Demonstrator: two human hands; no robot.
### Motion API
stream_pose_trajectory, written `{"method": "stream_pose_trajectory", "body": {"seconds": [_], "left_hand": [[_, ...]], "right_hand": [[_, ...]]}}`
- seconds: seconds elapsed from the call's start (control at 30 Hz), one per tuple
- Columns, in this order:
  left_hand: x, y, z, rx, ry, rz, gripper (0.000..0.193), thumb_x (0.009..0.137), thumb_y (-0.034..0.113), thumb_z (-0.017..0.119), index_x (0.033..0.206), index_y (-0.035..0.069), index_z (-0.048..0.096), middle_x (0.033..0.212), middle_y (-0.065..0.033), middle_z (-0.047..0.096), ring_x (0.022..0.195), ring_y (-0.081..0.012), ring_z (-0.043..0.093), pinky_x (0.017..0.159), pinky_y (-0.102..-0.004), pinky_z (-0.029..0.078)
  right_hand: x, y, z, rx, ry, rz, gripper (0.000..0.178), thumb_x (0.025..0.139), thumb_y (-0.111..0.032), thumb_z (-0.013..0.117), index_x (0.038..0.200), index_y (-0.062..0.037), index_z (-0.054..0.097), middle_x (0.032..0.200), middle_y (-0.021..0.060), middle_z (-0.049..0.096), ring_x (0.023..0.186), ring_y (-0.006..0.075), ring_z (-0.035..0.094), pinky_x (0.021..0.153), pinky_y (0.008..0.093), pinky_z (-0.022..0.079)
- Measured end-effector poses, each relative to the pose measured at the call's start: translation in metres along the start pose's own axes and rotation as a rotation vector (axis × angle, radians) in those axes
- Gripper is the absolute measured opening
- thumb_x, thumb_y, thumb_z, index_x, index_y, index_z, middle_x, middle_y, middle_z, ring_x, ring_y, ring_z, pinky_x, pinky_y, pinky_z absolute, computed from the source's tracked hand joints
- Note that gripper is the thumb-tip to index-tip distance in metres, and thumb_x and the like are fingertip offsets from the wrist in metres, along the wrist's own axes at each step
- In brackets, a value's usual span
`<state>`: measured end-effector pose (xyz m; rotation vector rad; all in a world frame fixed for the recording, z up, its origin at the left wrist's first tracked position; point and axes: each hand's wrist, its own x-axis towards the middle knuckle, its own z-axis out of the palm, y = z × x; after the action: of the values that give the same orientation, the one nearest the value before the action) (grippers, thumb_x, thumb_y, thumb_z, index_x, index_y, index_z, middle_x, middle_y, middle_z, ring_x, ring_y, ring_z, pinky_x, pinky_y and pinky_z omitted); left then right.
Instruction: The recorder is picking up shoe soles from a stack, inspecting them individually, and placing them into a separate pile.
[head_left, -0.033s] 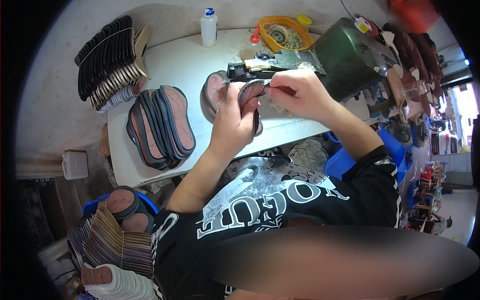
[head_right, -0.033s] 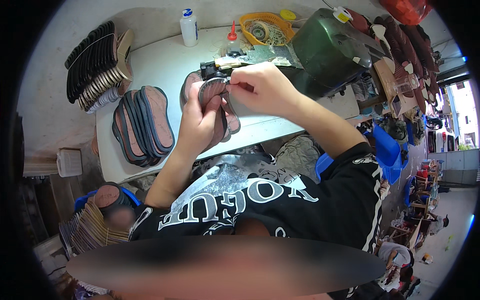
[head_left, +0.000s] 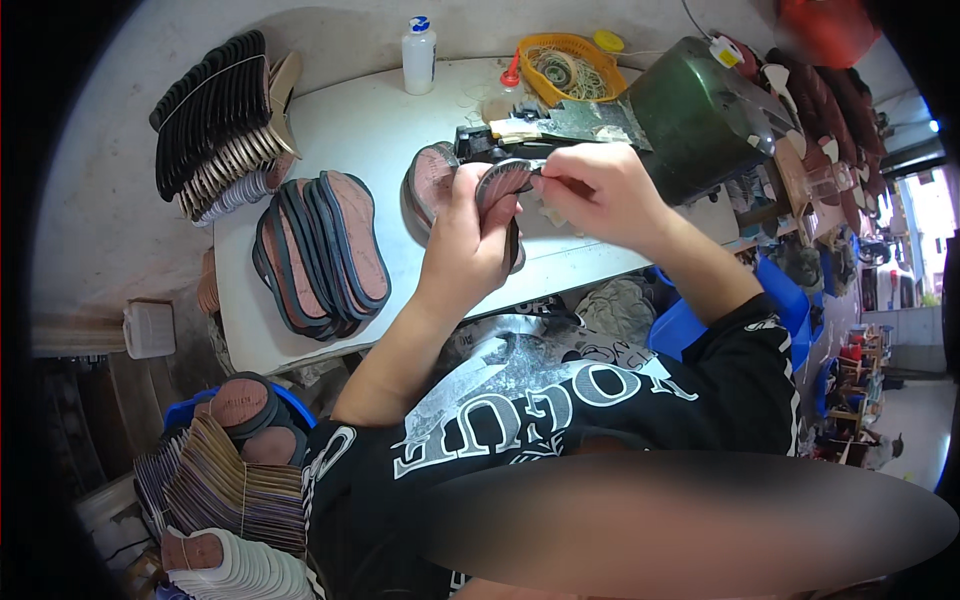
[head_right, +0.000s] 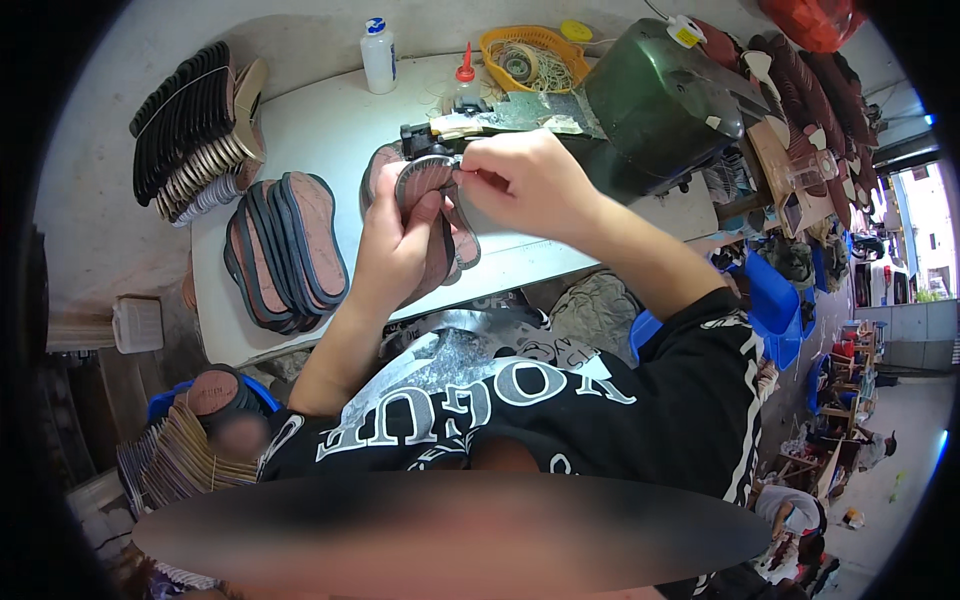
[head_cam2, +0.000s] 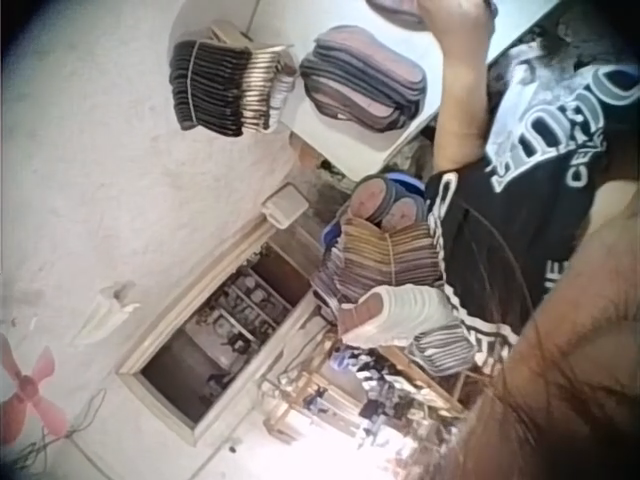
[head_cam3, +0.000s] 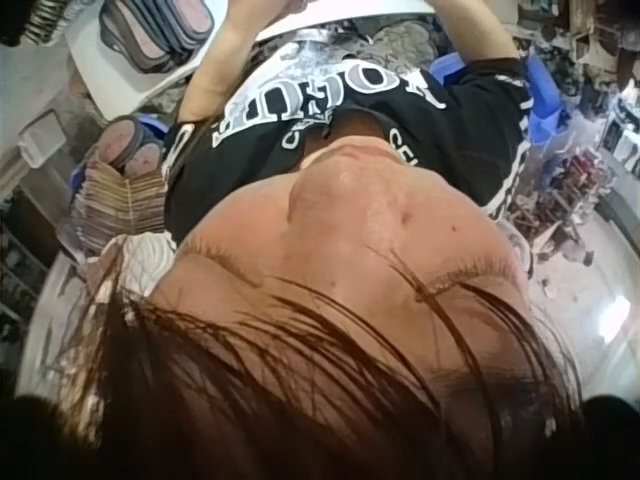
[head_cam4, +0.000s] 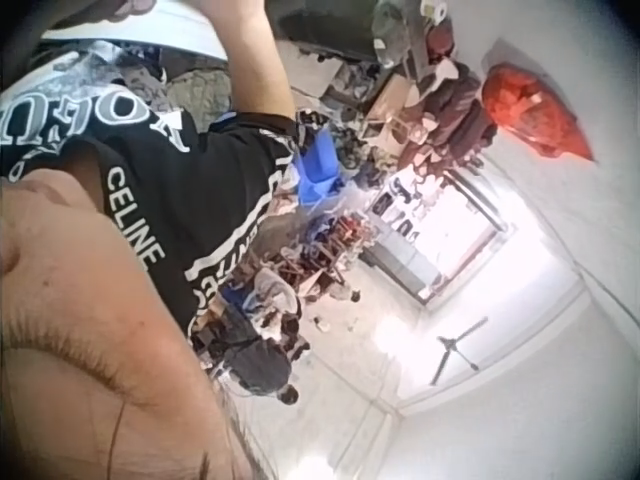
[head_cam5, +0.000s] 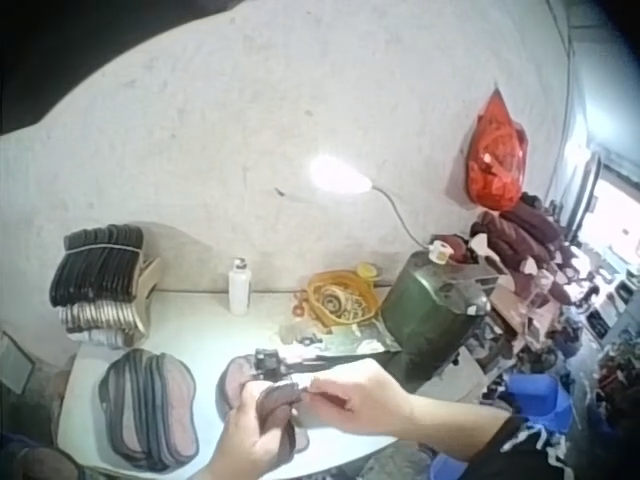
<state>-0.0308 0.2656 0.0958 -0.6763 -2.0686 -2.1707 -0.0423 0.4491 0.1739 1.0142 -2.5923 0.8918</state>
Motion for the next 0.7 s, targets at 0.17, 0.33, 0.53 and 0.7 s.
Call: {"method": "stream_pose_trajectory", "body": {"seconds": [0.17,0.33,0.53,0.7], "left_hand": [[0.002,0.009,-0.001,-0.042,-0.089,-0.034,0.021,0.092,0.011,0.057,0.106,0.003,0.044,0.084,-0.0143,0.065,0.081,-0.0327,0.065,0.072,-0.0385,0.048],[0.009,0.014,-0.003,0.189,-0.139,-0.038,0.024,0.092,0.014,0.056,0.107,0.0,0.044,0.087,-0.0153,0.066,0.083,-0.0326,0.065,0.074,-0.0394,0.048],[0.024,0.0,-0.014,-0.047,-0.162,-0.103,0.027,0.095,0.016,0.051,0.113,-0.003,0.044,0.098,-0.0159,0.06,0.088,-0.0219,0.057,0.08,-0.0351,0.044],[0.054,-0.013,-0.033,0.133,-0.148,-0.305,0.029,0.086,0.025,0.066,0.085,-0.002,0.056,0.073,-0.0083,0.059,0.065,-0.013,0.053,0.061,-0.0284,0.043]], "right_hand": [[-0.017,-0.01,0.006,0.078,0.212,0.14,0.005,0.08,0.0,0.066,0.077,0.0004,0.062,0.061,0.0009,0.058,0.05,0.0049,0.051,0.045,0.0207,0.038],[-0.027,0.009,0.007,0.916,0.215,0.606,0.006,0.084,-0.004,0.064,0.079,-0.0019,0.062,0.068,-0.0022,0.06,0.053,0.0018,0.051,0.046,0.0154,0.036],[-0.052,0.019,0.06,1.082,-0.1,0.62,0.024,0.086,-0.023,0.07,0.092,-0.0032,0.057,0.084,0.0013,0.058,0.074,0.0074,0.055,0.066,0.0236,0.048],[-0.042,-0.014,0.086,1.14,-0.272,0.594,0.027,0.092,-0.022,0.063,0.106,0.0001,0.059,0.091,0.003,0.064,0.079,0.008,0.057,0.068,0.024,0.049]]}}
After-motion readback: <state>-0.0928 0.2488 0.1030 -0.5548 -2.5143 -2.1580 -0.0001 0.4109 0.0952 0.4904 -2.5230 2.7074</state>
